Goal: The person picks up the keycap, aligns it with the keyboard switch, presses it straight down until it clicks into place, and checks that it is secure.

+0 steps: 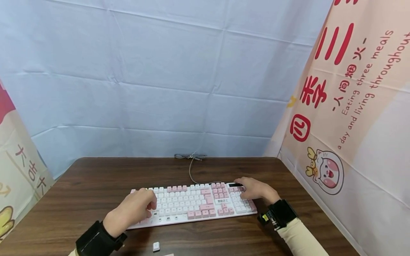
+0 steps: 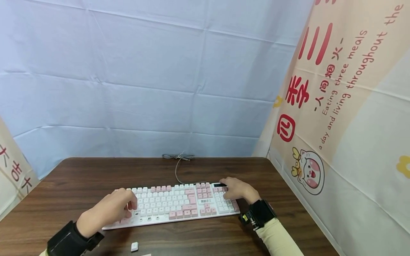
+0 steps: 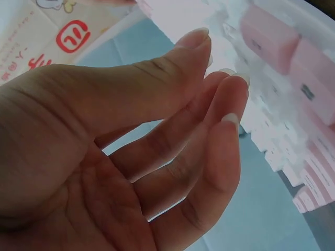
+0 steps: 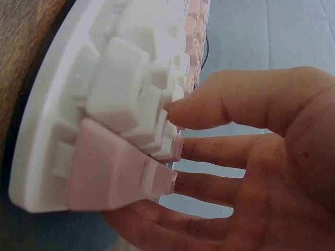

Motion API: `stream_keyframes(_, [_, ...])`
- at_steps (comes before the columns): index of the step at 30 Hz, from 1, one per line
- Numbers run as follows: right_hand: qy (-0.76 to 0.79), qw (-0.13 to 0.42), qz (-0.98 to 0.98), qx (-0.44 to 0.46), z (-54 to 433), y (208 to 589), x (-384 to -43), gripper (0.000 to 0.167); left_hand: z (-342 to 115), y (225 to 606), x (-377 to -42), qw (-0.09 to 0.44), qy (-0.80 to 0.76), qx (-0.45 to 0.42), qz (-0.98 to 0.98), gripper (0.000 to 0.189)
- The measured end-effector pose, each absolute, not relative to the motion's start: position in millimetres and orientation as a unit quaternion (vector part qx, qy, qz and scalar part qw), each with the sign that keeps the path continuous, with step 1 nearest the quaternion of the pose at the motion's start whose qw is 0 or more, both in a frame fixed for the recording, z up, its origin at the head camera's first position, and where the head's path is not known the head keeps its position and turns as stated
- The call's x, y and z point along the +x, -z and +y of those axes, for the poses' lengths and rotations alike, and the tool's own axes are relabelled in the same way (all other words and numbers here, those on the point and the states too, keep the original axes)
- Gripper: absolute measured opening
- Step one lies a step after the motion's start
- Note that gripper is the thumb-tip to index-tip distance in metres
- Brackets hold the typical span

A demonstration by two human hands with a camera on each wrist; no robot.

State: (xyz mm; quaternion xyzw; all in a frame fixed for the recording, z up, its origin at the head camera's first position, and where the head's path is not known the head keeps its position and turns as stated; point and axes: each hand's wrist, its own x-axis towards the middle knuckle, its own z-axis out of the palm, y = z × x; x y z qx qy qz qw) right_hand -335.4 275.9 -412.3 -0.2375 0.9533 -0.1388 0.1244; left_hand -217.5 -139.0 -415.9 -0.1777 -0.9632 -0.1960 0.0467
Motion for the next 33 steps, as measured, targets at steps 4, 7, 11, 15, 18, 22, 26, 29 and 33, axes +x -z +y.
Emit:
stream_keyframes(4, [0.139, 0.122, 0.953, -0.239, 275.9, 412.1, -335.4, 0.066, -136.7, 414.0, -214.2, 0.041, 0.203, -0.196, -0.959, 0.027])
stream_keyframes(7, [0.141, 0.122, 0.953, -0.241, 275.8, 411.2, -335.1, 0.066, -135.6, 412.2, -211.0, 0.031, 0.212, -0.217, -0.952, 0.027])
stream_keyframes(11, [0.145, 0.123, 0.951, -0.242, 276.0, 411.0, -334.2, 0.066, -133.8, 409.6, -206.9, 0.008, 0.233, -0.239, -0.943, 0.025])
stream_keyframes(15, [0.146, 0.123, 0.951, -0.243, 275.9, 410.7, -333.7, 0.067, -130.6, 407.9, -202.7, -0.001, 0.239, -0.247, -0.939, 0.025])
stream_keyframes(18, [0.143, 0.123, 0.952, -0.241, 275.8, 410.7, -333.6, 0.067, -127.7, 407.3, -199.9, -0.008, 0.240, -0.245, -0.939, 0.024])
stream_keyframes(22, [0.140, 0.123, 0.953, -0.239, 275.9, 411.5, -333.9, 0.067, -124.7, 407.9, -197.4, -0.012, 0.237, -0.256, -0.937, 0.025])
stream_keyframes(26, [0.141, 0.121, 0.954, -0.236, 275.8, 411.7, -333.9, 0.066, -123.0, 410.3, -195.5, 0.003, 0.227, -0.281, -0.933, 0.026])
stream_keyframes(29, [0.142, 0.121, 0.954, -0.235, 275.5, 411.8, -333.9, 0.066, -122.2, 412.0, -193.9, 0.014, 0.219, -0.294, -0.930, 0.028])
stream_keyframes(33, [0.143, 0.121, 0.954, -0.235, 275.5, 411.5, -333.6, 0.067, -120.5, 413.5, -192.0, 0.019, 0.210, -0.300, -0.930, 0.028])
